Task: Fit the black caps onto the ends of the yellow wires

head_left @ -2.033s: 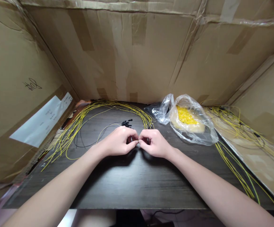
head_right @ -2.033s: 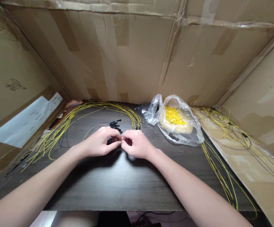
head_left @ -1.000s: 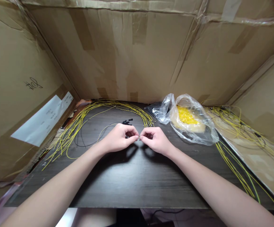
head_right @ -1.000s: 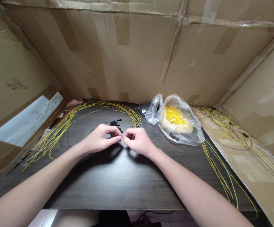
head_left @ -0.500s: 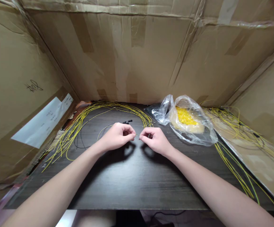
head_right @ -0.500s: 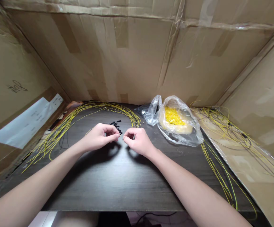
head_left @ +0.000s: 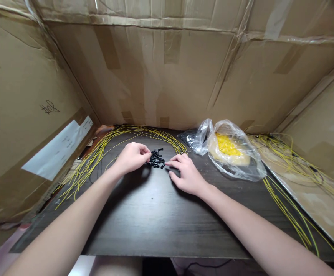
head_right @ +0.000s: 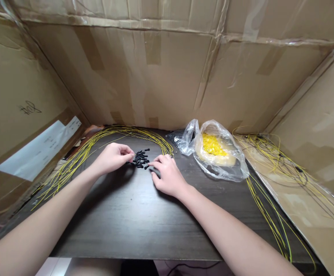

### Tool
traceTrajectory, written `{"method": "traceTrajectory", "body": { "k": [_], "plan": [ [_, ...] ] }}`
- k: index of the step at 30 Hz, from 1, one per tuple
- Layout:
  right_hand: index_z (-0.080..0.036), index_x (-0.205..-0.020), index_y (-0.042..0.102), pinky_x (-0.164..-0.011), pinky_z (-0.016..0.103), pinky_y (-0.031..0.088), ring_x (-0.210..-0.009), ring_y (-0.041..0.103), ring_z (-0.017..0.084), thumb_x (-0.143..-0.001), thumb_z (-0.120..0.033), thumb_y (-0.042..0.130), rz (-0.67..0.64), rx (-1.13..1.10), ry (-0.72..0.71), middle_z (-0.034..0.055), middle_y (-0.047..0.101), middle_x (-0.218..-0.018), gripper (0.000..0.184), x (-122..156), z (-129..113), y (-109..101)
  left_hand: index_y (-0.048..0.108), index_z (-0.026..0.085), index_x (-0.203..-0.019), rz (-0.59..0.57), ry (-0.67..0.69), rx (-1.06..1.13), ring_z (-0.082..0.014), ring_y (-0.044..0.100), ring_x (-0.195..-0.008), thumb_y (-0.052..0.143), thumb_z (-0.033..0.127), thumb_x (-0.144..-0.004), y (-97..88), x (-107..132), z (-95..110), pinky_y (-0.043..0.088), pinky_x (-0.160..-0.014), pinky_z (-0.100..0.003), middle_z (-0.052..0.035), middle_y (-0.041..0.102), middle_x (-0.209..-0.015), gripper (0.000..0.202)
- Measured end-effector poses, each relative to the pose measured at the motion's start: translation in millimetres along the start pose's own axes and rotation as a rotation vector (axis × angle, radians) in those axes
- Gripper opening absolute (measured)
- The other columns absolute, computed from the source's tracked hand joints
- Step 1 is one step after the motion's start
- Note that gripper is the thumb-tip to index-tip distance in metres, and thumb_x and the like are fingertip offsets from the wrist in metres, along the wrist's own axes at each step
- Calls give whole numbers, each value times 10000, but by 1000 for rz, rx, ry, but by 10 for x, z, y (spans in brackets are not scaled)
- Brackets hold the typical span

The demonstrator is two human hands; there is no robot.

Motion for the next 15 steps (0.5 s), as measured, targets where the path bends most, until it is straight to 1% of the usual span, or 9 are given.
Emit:
{"method": "traceTrajectory", "body": {
  "k": [3, 6, 8, 12, 15],
  "plan": [
    [-213, -1326, 592, -960, 472, 386, -1160, 444, 298, -862, -212, 582, -77, 110, -23, 135, 543, -1277, 464, 7, -70, 41, 730, 175, -669, 19, -11, 42, -184, 647, -611, 612, 289, -725, -5, -9, -20, 447, -571, -259, -31, 723, -643, 173],
    [-226, -1330, 592, -955, 482, 374, -1178, 417, 305, -897, -235, 553, -109, 156, -21, 142, 513, -1298, 435, 3, -93, 72, 729, 166, -682, -1, -11, 79, -183, 647, -619, 610, 298, -734, 14, -9, -19, 450, -583, -261, -35, 726, -651, 185],
    [-225, -1278, 632, -946, 468, 374, -1161, 422, 292, -915, -244, 544, -104, 148, -17, 132, 526, -1268, 374, -2, -74, 89, 734, 160, -707, -40, -10, 96, -185, 656, -630, 605, 301, -745, 51, 3, 3, 455, -589, -261, -37, 732, -664, 194],
    [-218, -1089, 715, -906, 423, 391, -1075, 455, 254, -915, -244, 579, -46, 83, 31, 100, 577, -1132, 222, -8, 13, 119, 731, 154, -734, -156, -1, 122, -198, 682, -675, 599, 292, -759, 171, 62, 91, 477, -626, -268, -46, 749, -704, 192],
    [-206, -926, 725, -871, 397, 402, -1001, 473, 234, -909, -227, 603, -5, 37, 65, 79, 600, -1018, 125, -9, 61, 119, 728, 161, -752, -206, 17, 114, -205, 688, -693, 603, 295, -766, 242, 110, 157, 482, -633, -271, -44, 754, -721, 184]
  ]
}}
Point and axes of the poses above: each hand's wrist, its own x-axis away from the middle knuckle, its own y-axis out of the palm, z = x × y, the point moved 2 cm from there along -x, towards the middle knuckle
